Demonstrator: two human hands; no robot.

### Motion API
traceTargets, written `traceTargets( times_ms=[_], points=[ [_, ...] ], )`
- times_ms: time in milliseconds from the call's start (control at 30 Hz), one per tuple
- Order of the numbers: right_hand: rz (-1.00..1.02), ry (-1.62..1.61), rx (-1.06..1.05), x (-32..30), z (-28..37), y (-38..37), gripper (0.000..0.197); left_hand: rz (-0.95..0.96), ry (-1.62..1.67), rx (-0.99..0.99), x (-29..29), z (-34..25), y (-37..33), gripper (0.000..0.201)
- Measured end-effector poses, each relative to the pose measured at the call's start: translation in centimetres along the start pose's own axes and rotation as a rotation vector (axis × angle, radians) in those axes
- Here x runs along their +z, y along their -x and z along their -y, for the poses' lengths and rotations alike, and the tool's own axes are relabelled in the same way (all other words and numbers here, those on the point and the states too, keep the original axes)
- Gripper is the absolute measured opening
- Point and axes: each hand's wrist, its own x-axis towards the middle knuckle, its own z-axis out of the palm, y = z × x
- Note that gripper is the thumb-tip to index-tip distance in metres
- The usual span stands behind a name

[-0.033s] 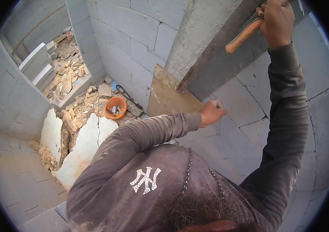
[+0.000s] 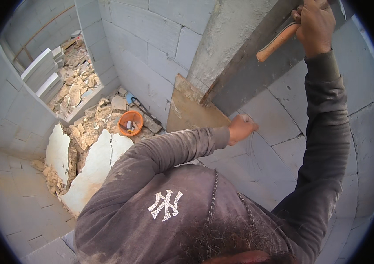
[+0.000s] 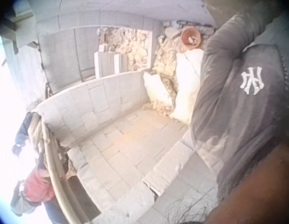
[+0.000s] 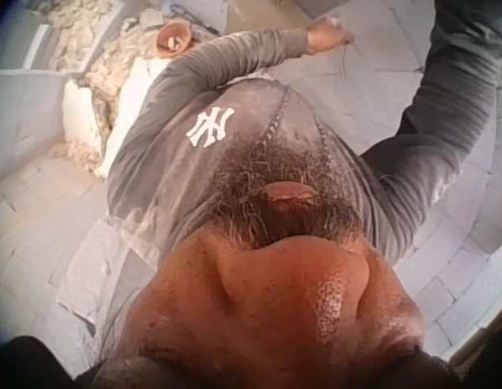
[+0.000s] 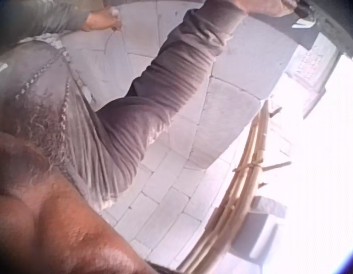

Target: The person installs a wooden guide rail against a concrete block wall by hammering nails through it, then holds a smaller wooden piece against the guide to check alignment.

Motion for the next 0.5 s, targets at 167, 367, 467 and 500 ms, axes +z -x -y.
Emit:
traceTargets(
  times_ms=[167, 367, 467, 500],
  points=[
    [-0.008, 0.016, 0.0, 0.8, -0.3, -0.6, 0.019, 0.02, -0.083, -0.3, -0.7, 1.1, -1.7, 0.022],
    [-0.005, 0.043, -0.08, -2.6, -4.3, -1.0, 0.027, 0.028, -0.101, -0.347, 1.1, -0.7, -2.3, 0.023],
    [-0.039, 0.131, -0.196, 0.1, -3.4, -2.5, 0.031, 0.092, -0.088, -0.175, -0.4, 1.5, -4.5, 0.02],
    [-0.072, 0.152, -0.239, 2.0, -3.0, -2.4, 0.03, 0.035, -0.018, -0.163, -1.8, 1.5, -4.3, 0.022]
  ],
)
